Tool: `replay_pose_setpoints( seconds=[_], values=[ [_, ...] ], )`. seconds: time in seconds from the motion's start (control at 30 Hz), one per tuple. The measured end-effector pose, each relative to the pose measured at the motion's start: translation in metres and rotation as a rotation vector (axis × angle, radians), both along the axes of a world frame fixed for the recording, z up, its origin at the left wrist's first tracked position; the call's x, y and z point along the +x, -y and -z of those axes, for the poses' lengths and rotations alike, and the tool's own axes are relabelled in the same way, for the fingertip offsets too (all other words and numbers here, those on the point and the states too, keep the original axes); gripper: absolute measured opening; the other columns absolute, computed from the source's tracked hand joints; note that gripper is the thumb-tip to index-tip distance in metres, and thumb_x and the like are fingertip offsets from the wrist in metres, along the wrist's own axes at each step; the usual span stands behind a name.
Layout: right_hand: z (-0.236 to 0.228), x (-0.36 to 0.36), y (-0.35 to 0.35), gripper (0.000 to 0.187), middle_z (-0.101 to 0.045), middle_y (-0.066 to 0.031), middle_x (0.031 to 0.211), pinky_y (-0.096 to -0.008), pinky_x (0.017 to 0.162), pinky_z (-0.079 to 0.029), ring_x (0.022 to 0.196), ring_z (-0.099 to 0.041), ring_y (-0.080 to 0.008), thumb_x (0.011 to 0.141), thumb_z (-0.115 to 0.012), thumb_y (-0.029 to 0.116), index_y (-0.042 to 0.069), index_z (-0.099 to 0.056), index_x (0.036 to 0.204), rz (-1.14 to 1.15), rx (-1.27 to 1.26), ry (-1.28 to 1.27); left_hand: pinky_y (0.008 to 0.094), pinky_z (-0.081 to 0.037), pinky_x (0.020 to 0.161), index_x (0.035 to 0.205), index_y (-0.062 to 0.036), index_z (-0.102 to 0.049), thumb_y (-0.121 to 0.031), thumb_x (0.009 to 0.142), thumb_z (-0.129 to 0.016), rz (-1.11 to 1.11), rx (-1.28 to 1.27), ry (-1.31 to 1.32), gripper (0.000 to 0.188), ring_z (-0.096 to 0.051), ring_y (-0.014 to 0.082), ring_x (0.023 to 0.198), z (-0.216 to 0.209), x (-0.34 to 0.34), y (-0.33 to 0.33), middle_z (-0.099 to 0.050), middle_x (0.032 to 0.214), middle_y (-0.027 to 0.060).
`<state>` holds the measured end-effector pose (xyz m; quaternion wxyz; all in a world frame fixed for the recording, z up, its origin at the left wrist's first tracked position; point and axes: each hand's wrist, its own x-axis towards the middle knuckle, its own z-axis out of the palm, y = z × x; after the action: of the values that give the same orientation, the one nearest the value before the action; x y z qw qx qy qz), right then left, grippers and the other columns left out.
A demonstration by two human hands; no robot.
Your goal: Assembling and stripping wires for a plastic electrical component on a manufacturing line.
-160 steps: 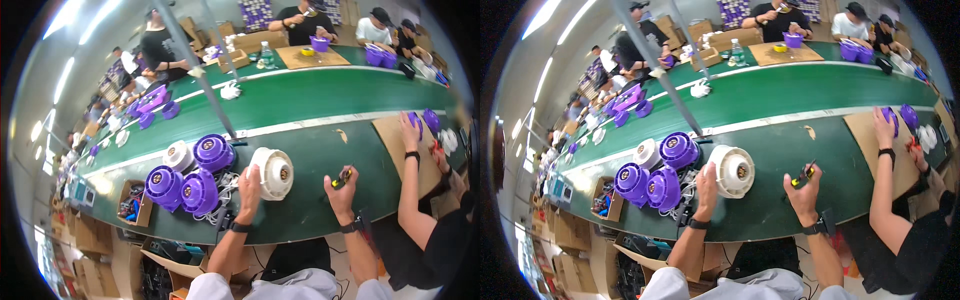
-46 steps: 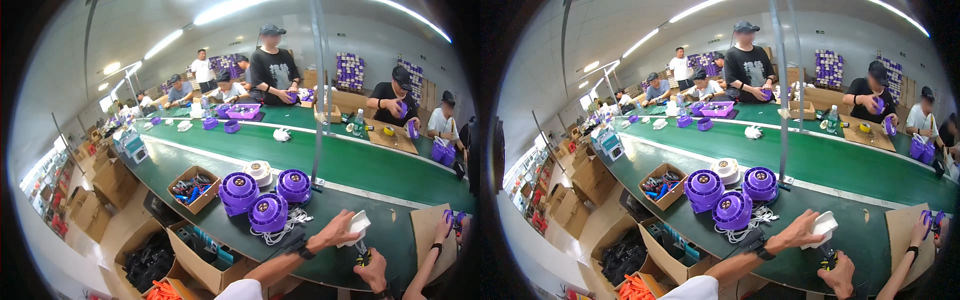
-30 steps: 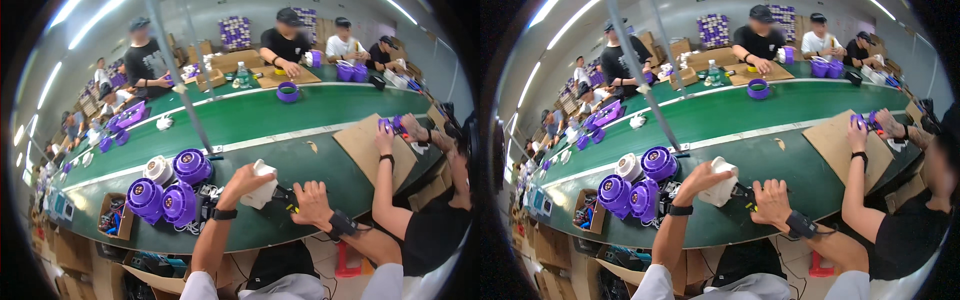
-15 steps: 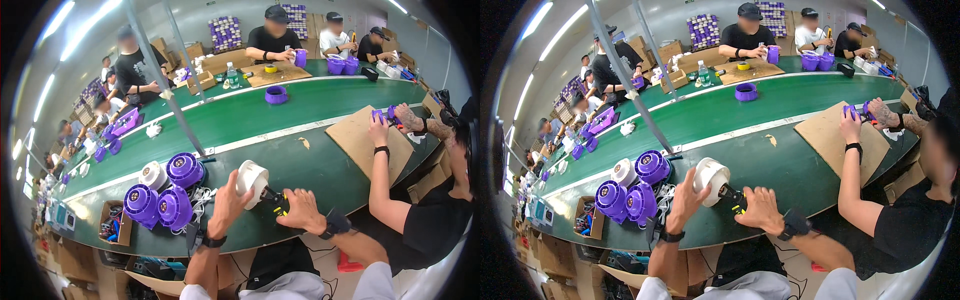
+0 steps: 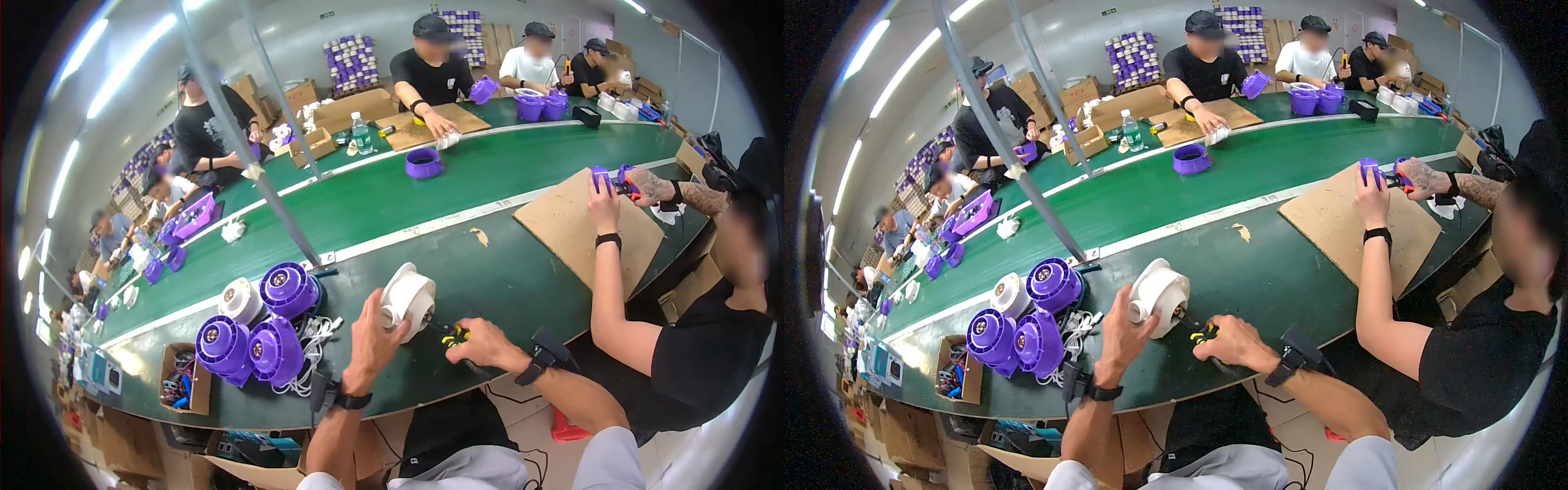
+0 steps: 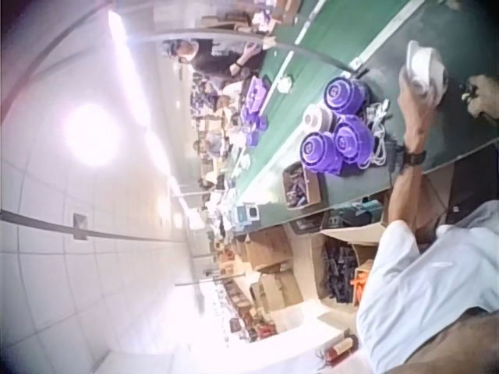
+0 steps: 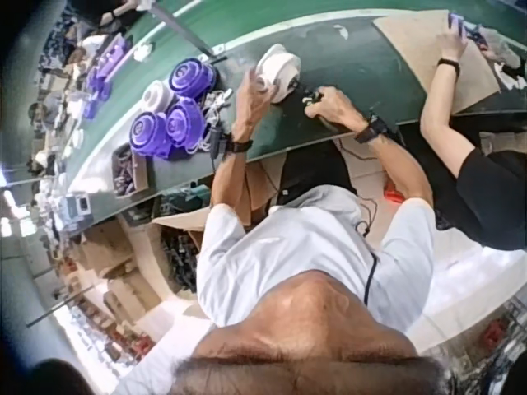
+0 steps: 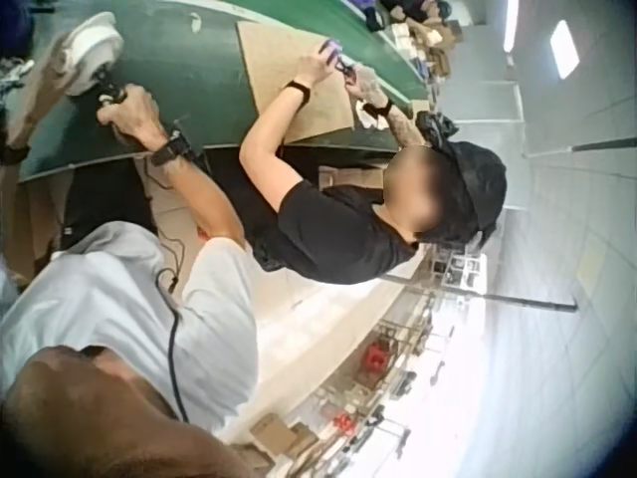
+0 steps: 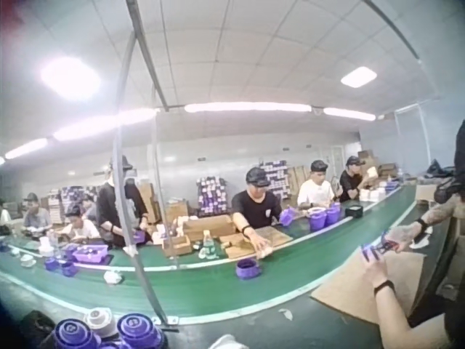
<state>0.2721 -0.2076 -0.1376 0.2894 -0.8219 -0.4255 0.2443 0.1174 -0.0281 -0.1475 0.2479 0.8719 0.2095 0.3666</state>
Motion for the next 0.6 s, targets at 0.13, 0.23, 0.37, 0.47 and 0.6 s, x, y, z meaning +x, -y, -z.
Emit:
replay_pose_setpoints(
  seconds=[0.13,0.23,0.37,0.47,0.6],
  values=[
    [0.001,-0.009,-0.003,0.058,-0.067,-0.024,0.083,-0.0475,0.075,-0.051,0.081,-0.066,-0.0412,0.059,-0.074,0.036,-0.003,-0.065,0.101,-0.041,0.078,0.255,0.0436,-0.056,0.074,0.123,0.0034,-0.054,-0.029,0.08,-0.076,0.042,-0.036,-0.207,0.058,-0.07,0.041,0.086,-0.041,0.013,-0.01,-0.069,0.095,0.0274],
    [-0.011,-0.011,-0.013,0.047,-0.054,-0.0123,0.077,-0.0402,0.07,-0.035,0.076,-0.053,-0.0275,0.054,-0.075,0.03,0.005,-0.056,0.089,-0.193,0.238,0.919,0.0438,-0.056,0.072,0.121,0.0025,-0.056,-0.032,0.08,-0.075,-0.001,0.001,-0.436,0.057,-0.07,0.0405,0.082,-0.075,0.021,-0.036,-0.07,0.089,0.0259],
    [-0.014,0.003,-0.012,0.047,-0.059,-0.0135,0.077,-0.0433,0.069,-0.04,0.073,-0.057,-0.0291,0.055,-0.074,0.031,0.003,-0.058,0.089,-0.139,0.264,0.924,0.0446,-0.056,0.076,0.13,0.0051,-0.049,-0.039,0.077,-0.08,-0.048,-0.14,-0.376,0.076,-0.07,0.0407,0.092,-0.065,0.028,-0.022,-0.068,0.102,0.0285],
    [0.0,0.01,-0.008,0.056,-0.064,-0.0178,0.081,-0.0467,0.07,-0.046,0.076,-0.061,-0.0372,0.061,-0.073,0.035,-0.001,-0.062,0.102,-0.022,0.098,0.36,0.0456,-0.053,0.085,0.138,0.0052,-0.039,-0.037,0.078,-0.082,0.03,-0.127,-0.068,0.085,-0.066,0.0443,0.1,-0.005,0.007,-0.01,-0.063,0.113,0.0294],
    [0.012,0.005,-0.011,0.055,-0.068,-0.0256,0.082,-0.0435,0.071,-0.053,0.079,-0.068,-0.0421,0.063,-0.073,0.032,-0.006,-0.064,0.101,-0.048,0.096,-0.313,0.0464,-0.052,0.086,0.13,0.0006,-0.048,-0.033,0.079,-0.079,-0.018,-0.217,-0.029,0.069,-0.066,0.0432,0.097,-0.011,0.003,-0.012,-0.065,0.11,0.0251]
  ],
)
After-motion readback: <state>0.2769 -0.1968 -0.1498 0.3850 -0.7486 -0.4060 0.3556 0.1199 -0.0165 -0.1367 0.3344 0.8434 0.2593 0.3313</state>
